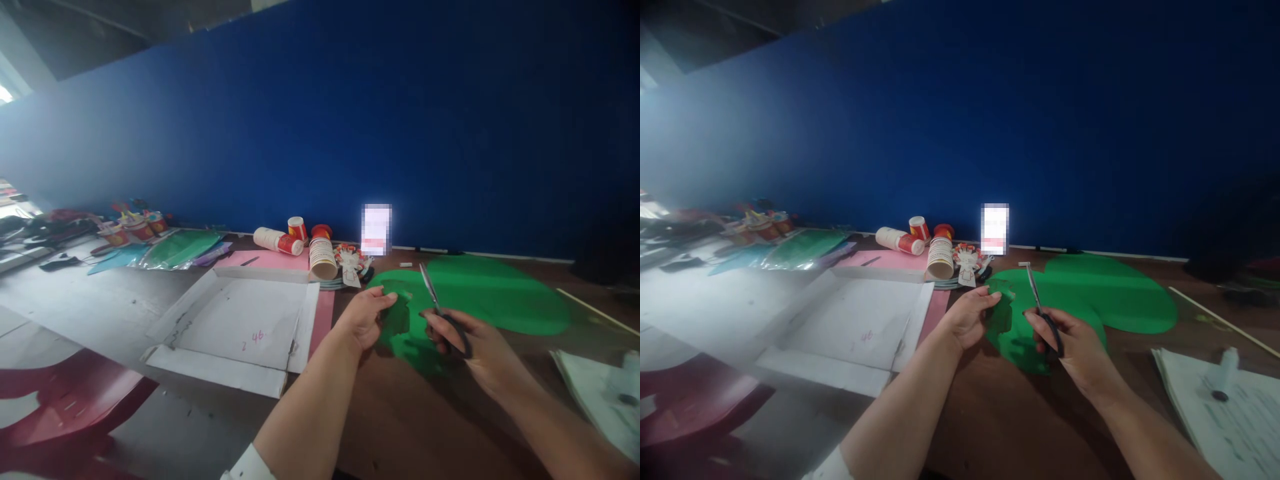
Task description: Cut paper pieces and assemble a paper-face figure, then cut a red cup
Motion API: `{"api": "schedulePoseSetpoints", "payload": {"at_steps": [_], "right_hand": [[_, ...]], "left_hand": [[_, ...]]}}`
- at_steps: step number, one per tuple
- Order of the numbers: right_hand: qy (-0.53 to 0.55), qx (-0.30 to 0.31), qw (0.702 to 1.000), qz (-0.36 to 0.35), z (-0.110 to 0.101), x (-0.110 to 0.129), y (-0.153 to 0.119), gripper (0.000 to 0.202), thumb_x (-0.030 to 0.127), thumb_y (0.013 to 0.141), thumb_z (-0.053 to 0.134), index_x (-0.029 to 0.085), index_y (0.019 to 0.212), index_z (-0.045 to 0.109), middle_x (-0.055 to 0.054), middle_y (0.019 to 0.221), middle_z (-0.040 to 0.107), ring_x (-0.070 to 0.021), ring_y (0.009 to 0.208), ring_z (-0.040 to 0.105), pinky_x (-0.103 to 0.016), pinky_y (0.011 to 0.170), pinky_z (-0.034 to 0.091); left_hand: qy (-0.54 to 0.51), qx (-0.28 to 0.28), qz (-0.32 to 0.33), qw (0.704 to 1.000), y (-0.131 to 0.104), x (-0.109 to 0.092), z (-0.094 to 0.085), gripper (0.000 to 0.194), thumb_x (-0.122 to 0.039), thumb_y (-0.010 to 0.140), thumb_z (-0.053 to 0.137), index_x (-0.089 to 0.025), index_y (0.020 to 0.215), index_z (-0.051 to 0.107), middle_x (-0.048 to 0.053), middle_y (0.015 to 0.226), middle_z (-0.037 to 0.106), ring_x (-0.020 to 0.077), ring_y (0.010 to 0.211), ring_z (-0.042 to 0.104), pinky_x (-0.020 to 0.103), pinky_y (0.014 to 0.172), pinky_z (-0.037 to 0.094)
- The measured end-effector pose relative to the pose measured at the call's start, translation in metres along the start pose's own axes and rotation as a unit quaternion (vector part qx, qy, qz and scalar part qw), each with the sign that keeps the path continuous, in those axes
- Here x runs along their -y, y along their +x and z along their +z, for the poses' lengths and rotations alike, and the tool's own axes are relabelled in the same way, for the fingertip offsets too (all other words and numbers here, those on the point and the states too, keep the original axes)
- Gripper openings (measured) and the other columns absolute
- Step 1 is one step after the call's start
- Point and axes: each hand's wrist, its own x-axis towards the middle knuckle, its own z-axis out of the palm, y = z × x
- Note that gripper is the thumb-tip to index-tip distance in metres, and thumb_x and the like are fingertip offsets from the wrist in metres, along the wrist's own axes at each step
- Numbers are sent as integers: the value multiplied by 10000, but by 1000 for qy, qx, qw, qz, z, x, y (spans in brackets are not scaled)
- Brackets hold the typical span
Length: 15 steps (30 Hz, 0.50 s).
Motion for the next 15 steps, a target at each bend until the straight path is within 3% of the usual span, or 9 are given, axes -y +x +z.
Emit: {"api": "schedulePoseSetpoints", "payload": {"at_steps": [15], "right_hand": [[-20,21,1000,-6,0,3,-2,474,581,707,745,189,975,736,-2,640,612,-141,566,548,-259,524,420]], "left_hand": [[29,-7,-3,1000,-1,-2,1,386,-277,555,858,-98,842,674,60,748,679,135,638,605,289,685,486]]}}
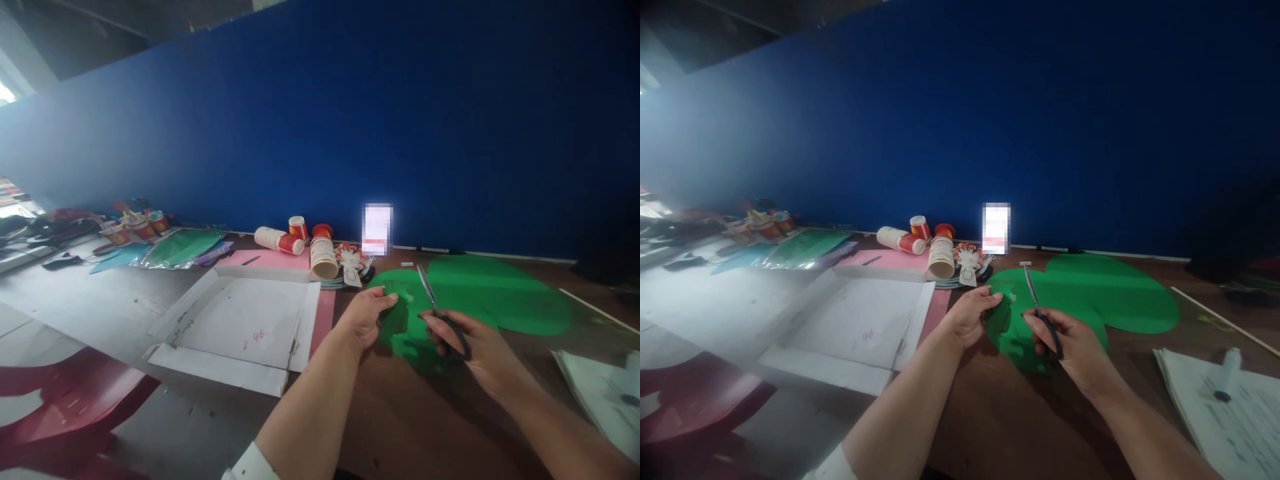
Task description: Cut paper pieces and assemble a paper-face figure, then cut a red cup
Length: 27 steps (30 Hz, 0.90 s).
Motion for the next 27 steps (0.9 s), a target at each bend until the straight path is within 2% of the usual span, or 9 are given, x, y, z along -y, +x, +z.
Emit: {"api": "schedulePoseSetpoints", "payload": {"at_steps": [7,12,20,27], "right_hand": [[-28,5,1000,4,0,-1,1,467,596,719,722,200,968,732,5,590,609,-146,558,547,-248,496,392],[-35,12,999,5,1,4,-2,456,604,722,712,202,936,722,9,562,595,-152,561,544,-249,499,396],[-36,18,999,5,2,0,0,418,598,731,708,206,876,696,15,575,597,-141,559,544,-242,511,401],[-33,16,999,11,3,7,-3,416,600,708,721,206,840,697,8,569,600,-146,555,545,-245,499,407]], "left_hand": [[30,1,8,1000,-1,0,1,440,-309,533,868,-104,868,669,50,746,667,133,638,597,277,650,475],[48,-22,16,998,2,3,-1,490,-308,515,883,-122,901,645,31,775,649,128,649,596,263,632,451],[41,-21,11,999,1,1,1,464,-297,511,879,-121,878,656,34,754,659,130,640,602,264,637,466],[30,-13,-5,999,-1,-2,3,429,-308,496,880,-117,820,674,30,704,672,122,583,597,261,607,483]]}}
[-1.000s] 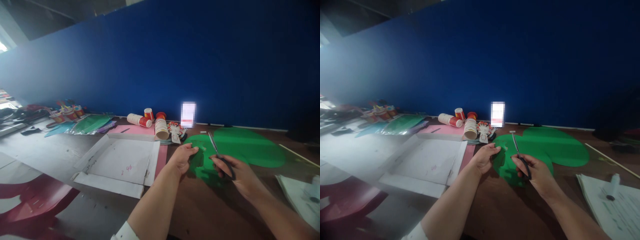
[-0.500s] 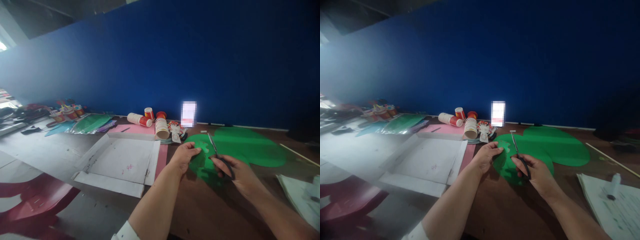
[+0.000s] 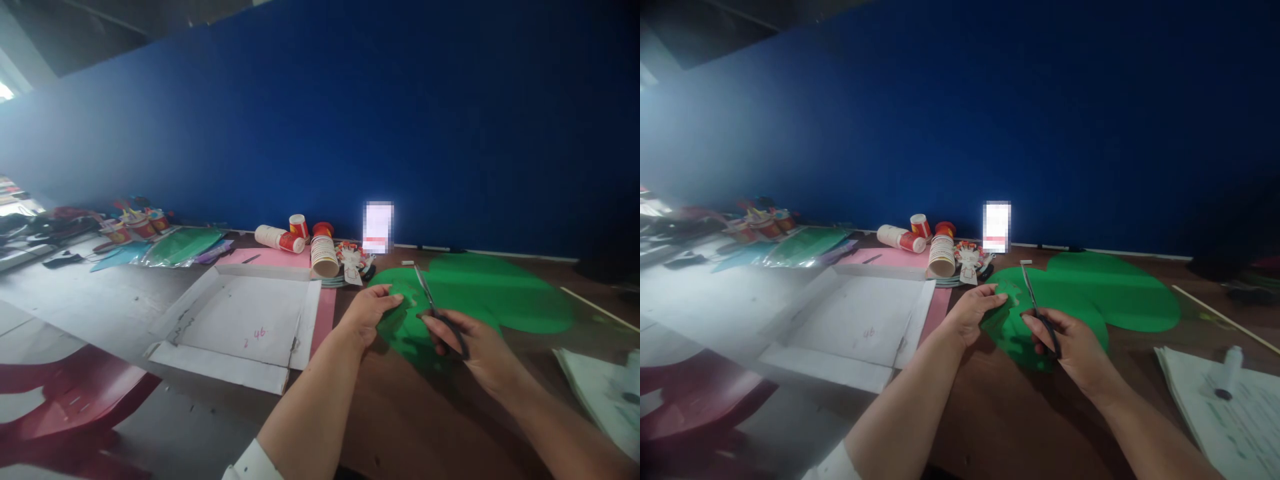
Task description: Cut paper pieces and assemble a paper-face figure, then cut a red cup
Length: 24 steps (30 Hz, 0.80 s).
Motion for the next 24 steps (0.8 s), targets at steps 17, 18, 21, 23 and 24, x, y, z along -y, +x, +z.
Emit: {"api": "schedulePoseSetpoints", "payload": {"at_steps": [17,18,21,23,24], "right_hand": [[132,-57,990,8,-3,-14,10,423,493,675,807,218,988,731,1,658,651,-139,590,555,-216,436,341],[157,-59,986,11,-3,-12,10,427,469,653,827,224,989,732,-3,687,668,-146,611,576,-214,435,341],[206,-56,977,22,-2,-6,10,465,417,598,866,238,1006,733,-3,751,694,-159,662,617,-222,481,399],[211,-45,976,22,-2,-5,10,498,401,592,872,233,1037,724,4,747,685,-150,644,604,-233,515,427],[208,-34,977,21,-2,-5,10,514,398,598,870,228,1057,714,8,731,674,-142,623,589,-236,516,427]], "left_hand": [[175,33,8,984,5,1,-12,329,-257,656,781,-125,952,725,40,801,665,115,669,562,293,763,442],[206,31,15,978,5,1,-13,352,-224,673,761,-135,1012,724,41,833,668,115,688,561,292,773,442],[297,45,48,953,5,1,-15,443,-164,706,707,-168,1149,703,42,893,650,123,751,559,272,775,444],[338,73,65,936,5,0,-16,477,-154,715,686,-183,1191,692,44,897,632,129,771,559,257,760,446],[352,85,68,930,4,0,-16,489,-151,715,680,-190,1203,688,44,895,626,132,777,560,252,752,448]]}}
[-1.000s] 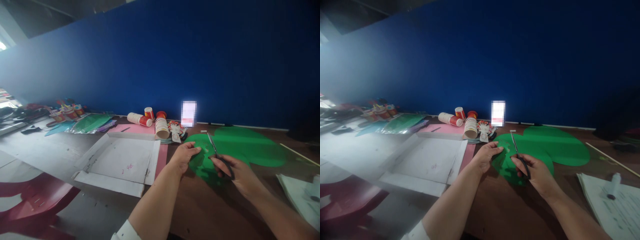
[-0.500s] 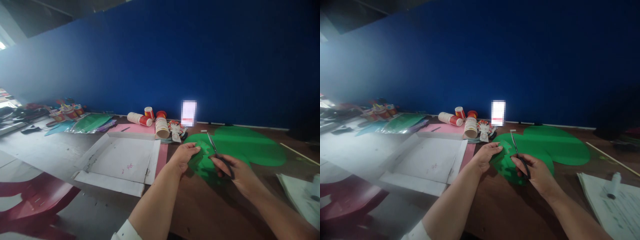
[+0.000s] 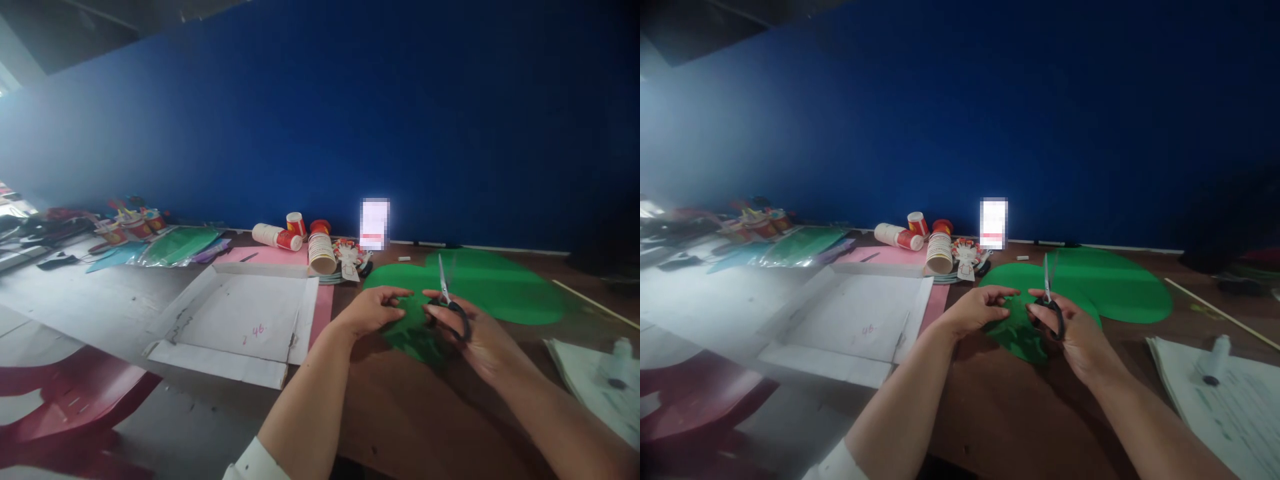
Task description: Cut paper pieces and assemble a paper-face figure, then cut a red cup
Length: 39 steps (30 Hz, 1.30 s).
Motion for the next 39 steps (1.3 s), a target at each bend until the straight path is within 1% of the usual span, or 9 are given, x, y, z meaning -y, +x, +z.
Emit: {"api": "schedulePoseSetpoints", "payload": {"at_steps": [5,9,12,16,22,27,33,36,39], "right_hand": [[-68,42,997,-7,-1,-2,-2,526,400,611,851,221,1075,679,22,701,646,-135,600,553,-238,514,406],[-106,47,993,-24,2,-2,-4,571,432,593,835,223,1096,663,-1,770,668,-167,648,577,-273,556,444],[-115,44,992,-22,4,-2,-5,589,425,596,820,220,1121,650,18,705,634,-151,596,541,-266,524,414],[-111,-27,992,-63,3,-2,-2,493,399,629,798,215,1068,668,61,614,524,-106,543,428,-240,489,328],[-66,-62,991,-99,0,-4,2,469,409,667,784,215,1077,666,79,578,434,-93,530,346,-239,478,260],[-99,-47,992,-64,5,-5,-3,482,401,658,776,218,1089,660,86,545,424,-97,496,355,-234,445,257],[-93,-20,994,-46,17,-4,-8,516,375,616,792,203,1083,659,33,694,613,-140,626,516,-259,563,406],[-73,-20,996,-43,18,-7,-8,518,370,617,802,202,1082,648,37,680,602,-142,628,516,-262,567,403],[-51,-41,997,-43,17,-12,-5,528,358,629,807,220,1107,630,51,671,585,-132,609,499,-250,543,382]], "left_hand": [[71,33,16,997,-2,-3,0,499,-166,702,692,-214,1200,692,30,885,612,140,788,557,262,759,443],[50,39,-1,998,-2,-5,2,639,-168,689,703,-206,1318,602,18,849,604,126,718,540,269,734,447],[49,25,-21,998,-3,-4,4,679,-201,671,734,-198,1333,585,34,872,628,144,738,568,276,731,453],[55,-55,-41,996,-4,-1,5,610,-292,566,833,-189,1149,690,66,907,677,196,792,605,279,703,459],[-86,-31,-96,991,-3,-4,9,210,-301,634,769,-141,739,682,52,698,664,130,583,537,275,616,422],[-162,-90,-93,978,3,0,9,291,-354,598,807,-140,703,641,43,703,657,113,623,535,260,646,393],[-189,-169,-92,963,8,5,14,372,-422,591,819,-160,624,557,1,601,579,90,552,475,253,585,353],[-214,-168,-96,958,7,5,19,380,-427,598,825,-152,658,568,-16,602,559,74,544,467,240,578,354],[-219,-129,-113,961,5,4,24,358,-371,586,844,-147,691,586,-21,629,567,69,565,492,230,597,379]]}}
